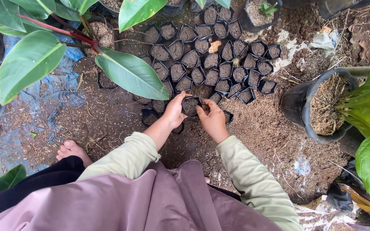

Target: Arranging small black plastic seedling bags into a honeycomb-shaped grid on the ground in a nursery.

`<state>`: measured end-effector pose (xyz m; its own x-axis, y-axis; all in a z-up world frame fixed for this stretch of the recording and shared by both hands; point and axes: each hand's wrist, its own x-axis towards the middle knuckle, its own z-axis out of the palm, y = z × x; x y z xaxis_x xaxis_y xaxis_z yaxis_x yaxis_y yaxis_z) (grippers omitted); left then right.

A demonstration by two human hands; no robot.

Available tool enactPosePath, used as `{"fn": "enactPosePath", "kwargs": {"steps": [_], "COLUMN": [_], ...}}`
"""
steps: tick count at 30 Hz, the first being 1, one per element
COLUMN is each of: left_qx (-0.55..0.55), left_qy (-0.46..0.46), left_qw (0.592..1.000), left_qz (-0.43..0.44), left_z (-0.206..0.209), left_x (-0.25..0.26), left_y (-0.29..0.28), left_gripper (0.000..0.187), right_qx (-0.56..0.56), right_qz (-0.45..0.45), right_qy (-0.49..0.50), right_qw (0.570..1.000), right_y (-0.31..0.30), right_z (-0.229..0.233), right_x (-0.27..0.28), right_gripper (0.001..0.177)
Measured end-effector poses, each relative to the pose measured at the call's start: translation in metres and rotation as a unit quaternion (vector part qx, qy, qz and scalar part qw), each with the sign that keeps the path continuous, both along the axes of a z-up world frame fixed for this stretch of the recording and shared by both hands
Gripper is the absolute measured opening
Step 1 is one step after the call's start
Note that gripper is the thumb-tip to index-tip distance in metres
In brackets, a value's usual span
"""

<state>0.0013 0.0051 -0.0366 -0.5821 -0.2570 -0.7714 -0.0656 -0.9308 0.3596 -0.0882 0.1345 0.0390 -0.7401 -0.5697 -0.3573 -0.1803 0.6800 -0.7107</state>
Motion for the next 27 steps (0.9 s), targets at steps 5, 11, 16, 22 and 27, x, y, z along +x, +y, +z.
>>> {"fn": "enactPosePath", "kwargs": {"steps": [5,11,16,22,27], "left_qx": [0.026,0.001,-0.040,-0.052,-0.073], "left_qy": [0.034,0.058,0.060,0.092,0.076], "left_qw": [0.998,0.998,0.997,0.986,0.972], "left_qz": [0.042,0.026,-0.025,-0.126,-0.209], "left_z": [0.004,-0.010,0.032,0.036,0.045], "left_x": [-0.001,-0.002,-0.003,-0.002,-0.003], "left_y": [0.010,0.017,0.011,0.009,0.017], "left_gripper": [0.027,0.026,0.033,0.051,0.049], "right_qx": [-0.104,-0.138,-0.146,-0.163,-0.123], "right_qz": [-0.138,-0.185,-0.200,-0.214,-0.295], "right_qy": [-0.234,-0.302,-0.328,-0.318,-0.215], "right_qw": [0.957,0.925,0.912,0.909,0.923], "right_y": [-0.020,-0.016,-0.005,0.024,0.065], "right_z": [0.026,0.022,0.001,-0.013,-0.013], "right_x": [0.025,0.022,-0.003,-0.060,-0.108], "right_gripper": [0.037,0.033,0.030,0.027,0.029]}}
